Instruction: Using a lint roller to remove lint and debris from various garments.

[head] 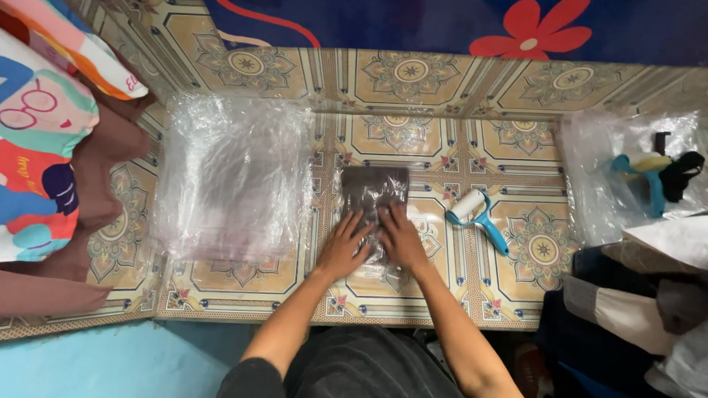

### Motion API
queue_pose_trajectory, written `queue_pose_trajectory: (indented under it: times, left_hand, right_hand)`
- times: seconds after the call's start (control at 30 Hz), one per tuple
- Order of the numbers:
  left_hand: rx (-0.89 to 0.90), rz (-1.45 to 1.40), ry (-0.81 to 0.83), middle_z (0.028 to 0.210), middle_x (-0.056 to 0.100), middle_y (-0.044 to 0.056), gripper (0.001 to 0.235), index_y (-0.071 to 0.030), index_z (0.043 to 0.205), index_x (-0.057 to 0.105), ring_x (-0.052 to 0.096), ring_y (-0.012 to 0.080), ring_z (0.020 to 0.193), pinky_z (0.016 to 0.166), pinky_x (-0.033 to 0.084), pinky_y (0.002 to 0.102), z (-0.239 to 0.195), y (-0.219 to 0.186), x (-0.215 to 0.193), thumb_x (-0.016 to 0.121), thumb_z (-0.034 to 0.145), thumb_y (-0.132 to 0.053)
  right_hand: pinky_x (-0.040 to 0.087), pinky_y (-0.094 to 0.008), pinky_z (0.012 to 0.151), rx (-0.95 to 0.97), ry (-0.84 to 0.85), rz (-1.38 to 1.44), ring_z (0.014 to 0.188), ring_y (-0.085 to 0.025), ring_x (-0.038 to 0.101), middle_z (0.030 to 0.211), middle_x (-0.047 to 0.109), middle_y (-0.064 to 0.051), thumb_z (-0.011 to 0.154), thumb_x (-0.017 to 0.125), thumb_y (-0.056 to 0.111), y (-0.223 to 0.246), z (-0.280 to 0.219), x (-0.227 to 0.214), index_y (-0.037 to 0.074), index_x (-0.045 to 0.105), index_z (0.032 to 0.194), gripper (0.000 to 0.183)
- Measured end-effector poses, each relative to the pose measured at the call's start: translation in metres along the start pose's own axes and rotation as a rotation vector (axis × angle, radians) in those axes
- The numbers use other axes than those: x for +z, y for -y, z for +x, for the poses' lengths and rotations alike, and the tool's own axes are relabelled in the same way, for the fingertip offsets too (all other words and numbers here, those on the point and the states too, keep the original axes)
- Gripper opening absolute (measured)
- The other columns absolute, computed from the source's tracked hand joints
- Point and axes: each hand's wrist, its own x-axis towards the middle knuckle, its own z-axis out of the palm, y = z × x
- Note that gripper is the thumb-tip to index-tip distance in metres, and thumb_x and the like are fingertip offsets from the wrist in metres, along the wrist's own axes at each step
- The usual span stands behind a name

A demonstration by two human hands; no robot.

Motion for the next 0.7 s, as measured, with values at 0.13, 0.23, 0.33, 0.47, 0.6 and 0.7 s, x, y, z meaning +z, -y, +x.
queue_pose_trajectory:
  times: [0.13,0.23,0.33,0.47,0.6,0.7]
  left_hand:
    - [0.026,-0.028,0.021,0.153,0.045,0.010,0.053,-0.029,0.141,0.059,0.041,0.0359,0.144,0.108,0.041,0.055,-0.019,0.021,0.025,0.060,0.092,-0.048]
    - [-0.046,0.034,-0.007,0.130,0.059,-0.002,0.037,-0.028,0.115,0.070,0.056,0.0220,0.120,0.091,0.047,0.043,-0.003,0.023,0.035,0.057,0.092,-0.054]
    - [-0.108,0.018,-0.097,0.152,0.045,0.013,0.040,-0.020,0.135,0.062,0.046,0.0363,0.138,0.104,0.043,0.052,0.036,0.007,0.008,0.058,0.096,-0.027]
    - [-0.205,-0.016,0.014,0.166,0.024,0.019,0.062,-0.023,0.154,0.042,0.023,0.0432,0.153,0.118,0.028,0.060,0.066,0.027,0.028,0.056,0.094,-0.028]
    - [-0.290,-0.001,0.333,0.173,0.007,0.012,0.066,-0.033,0.161,0.024,0.009,0.0370,0.158,0.126,0.014,0.055,0.071,0.047,0.038,0.040,0.098,-0.046]
    - [-0.336,-0.067,0.166,0.170,0.018,0.016,0.061,-0.027,0.157,0.036,0.019,0.0383,0.156,0.124,0.023,0.053,0.060,0.015,-0.003,0.049,0.099,-0.040]
  right_hand:
    - [0.029,-0.059,0.120,0.162,0.326,-0.124,0.155,-0.033,0.024,0.168,0.026,-0.012,0.104,0.047,0.050,0.013,-0.030,-0.001,0.032,0.033,0.160,0.061]
    - [0.042,-0.052,0.111,0.082,0.189,-0.025,0.141,-0.040,0.045,0.151,0.048,-0.018,0.093,0.069,0.042,0.014,-0.025,-0.007,0.024,0.057,0.144,0.056]
    - [0.045,-0.049,0.106,0.113,-0.004,-0.110,0.139,-0.037,0.048,0.147,0.050,-0.014,0.093,0.068,0.038,0.007,0.009,-0.008,0.034,0.053,0.149,0.057]
    - [0.033,-0.057,0.118,0.260,0.217,-0.115,0.152,-0.043,0.025,0.168,0.026,-0.015,0.099,0.053,0.049,-0.024,0.042,0.017,0.035,0.036,0.159,0.064]
    - [0.023,-0.057,0.125,0.292,0.352,-0.091,0.156,-0.043,0.017,0.172,0.014,-0.012,0.100,0.042,0.066,-0.063,0.038,0.055,0.040,0.027,0.162,0.068]
    - [0.033,-0.057,0.119,0.374,0.111,-0.046,0.150,-0.045,0.030,0.164,0.030,-0.020,0.098,0.060,0.050,-0.015,0.027,0.009,0.031,0.039,0.158,0.067]
